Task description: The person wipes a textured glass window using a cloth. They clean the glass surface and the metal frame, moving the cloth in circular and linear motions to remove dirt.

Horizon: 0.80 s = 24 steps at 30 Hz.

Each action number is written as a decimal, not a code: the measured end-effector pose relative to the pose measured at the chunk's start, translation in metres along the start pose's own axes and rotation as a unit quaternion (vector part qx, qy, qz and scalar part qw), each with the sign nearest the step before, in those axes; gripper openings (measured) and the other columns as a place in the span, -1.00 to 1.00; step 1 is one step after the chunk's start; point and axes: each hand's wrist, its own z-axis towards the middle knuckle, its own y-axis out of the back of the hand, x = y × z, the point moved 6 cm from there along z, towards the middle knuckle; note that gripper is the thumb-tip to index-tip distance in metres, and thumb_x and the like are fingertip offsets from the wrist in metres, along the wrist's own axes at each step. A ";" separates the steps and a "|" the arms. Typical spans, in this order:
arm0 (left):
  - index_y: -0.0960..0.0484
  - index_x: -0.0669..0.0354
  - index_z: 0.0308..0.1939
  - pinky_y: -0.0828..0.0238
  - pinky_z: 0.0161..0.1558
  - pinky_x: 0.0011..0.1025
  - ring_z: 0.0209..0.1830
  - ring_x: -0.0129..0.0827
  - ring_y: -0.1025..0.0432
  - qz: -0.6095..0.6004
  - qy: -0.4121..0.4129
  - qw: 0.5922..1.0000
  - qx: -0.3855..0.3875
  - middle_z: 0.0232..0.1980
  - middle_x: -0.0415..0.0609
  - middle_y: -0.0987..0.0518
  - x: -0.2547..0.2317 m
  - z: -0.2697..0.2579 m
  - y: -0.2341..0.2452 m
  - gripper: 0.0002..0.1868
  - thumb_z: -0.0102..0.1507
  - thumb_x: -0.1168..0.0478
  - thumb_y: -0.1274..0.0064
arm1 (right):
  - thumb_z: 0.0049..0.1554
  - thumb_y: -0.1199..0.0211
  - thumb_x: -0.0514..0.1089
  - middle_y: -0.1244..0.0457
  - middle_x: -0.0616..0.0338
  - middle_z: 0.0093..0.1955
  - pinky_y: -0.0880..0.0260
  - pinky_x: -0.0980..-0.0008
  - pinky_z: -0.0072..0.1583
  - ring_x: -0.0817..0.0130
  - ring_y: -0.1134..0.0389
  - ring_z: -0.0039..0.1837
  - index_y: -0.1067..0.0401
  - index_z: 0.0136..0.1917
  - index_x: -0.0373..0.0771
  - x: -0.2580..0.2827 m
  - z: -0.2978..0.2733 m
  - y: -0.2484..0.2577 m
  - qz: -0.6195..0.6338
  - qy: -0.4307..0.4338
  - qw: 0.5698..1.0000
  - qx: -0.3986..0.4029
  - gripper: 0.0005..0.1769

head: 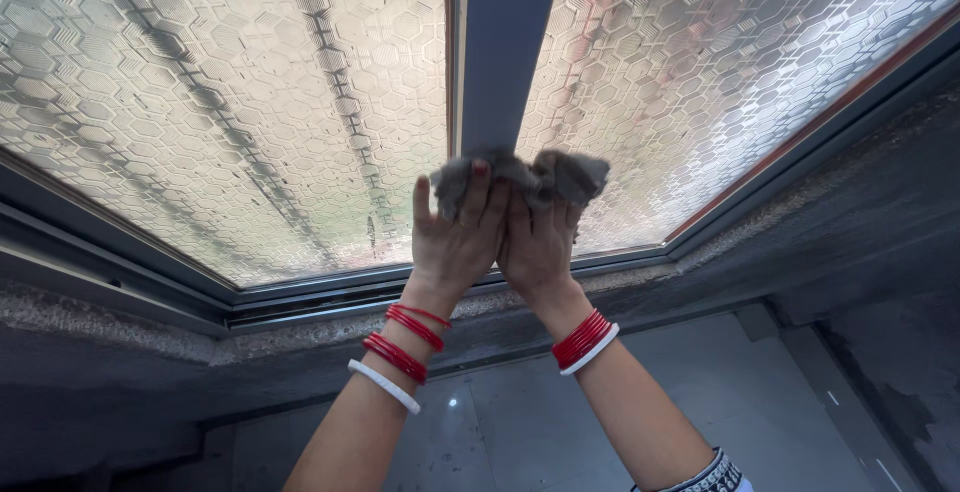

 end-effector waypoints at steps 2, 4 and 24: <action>-0.40 -0.17 0.54 0.54 0.65 0.18 0.76 -0.20 0.27 0.008 -0.009 1.000 0.016 0.76 -0.06 0.16 -0.004 -0.030 -0.009 -0.51 0.55 -0.10 0.13 | 0.32 -0.09 -0.15 0.01 -0.25 0.59 0.14 -0.27 0.60 -0.26 0.03 0.63 -0.25 0.51 -0.33 0.003 -0.031 -0.015 0.002 -0.007 0.999 0.037 -0.48; -0.40 -0.22 0.54 0.59 0.64 0.17 0.77 -0.21 0.29 0.031 -0.019 0.998 0.042 0.76 -0.09 0.18 -0.005 -0.046 -0.010 -0.51 0.53 -0.10 0.12 | 0.31 -0.09 -0.18 0.00 -0.31 0.58 0.11 -0.25 0.58 -0.28 0.02 0.63 -0.25 0.51 -0.35 0.000 -0.044 -0.022 0.007 -0.008 0.998 0.063 -0.47; -0.32 -0.20 0.62 0.55 0.65 0.12 0.75 -0.28 0.25 0.038 -0.023 0.999 0.003 0.76 -0.11 0.15 0.006 0.025 0.024 -0.47 0.57 -0.11 0.21 | 0.38 -0.08 -0.04 0.06 -0.21 0.63 0.20 -0.24 0.61 -0.24 0.11 0.67 -0.24 0.55 -0.29 -0.001 0.011 0.009 -0.009 0.007 1.000 0.005 -0.46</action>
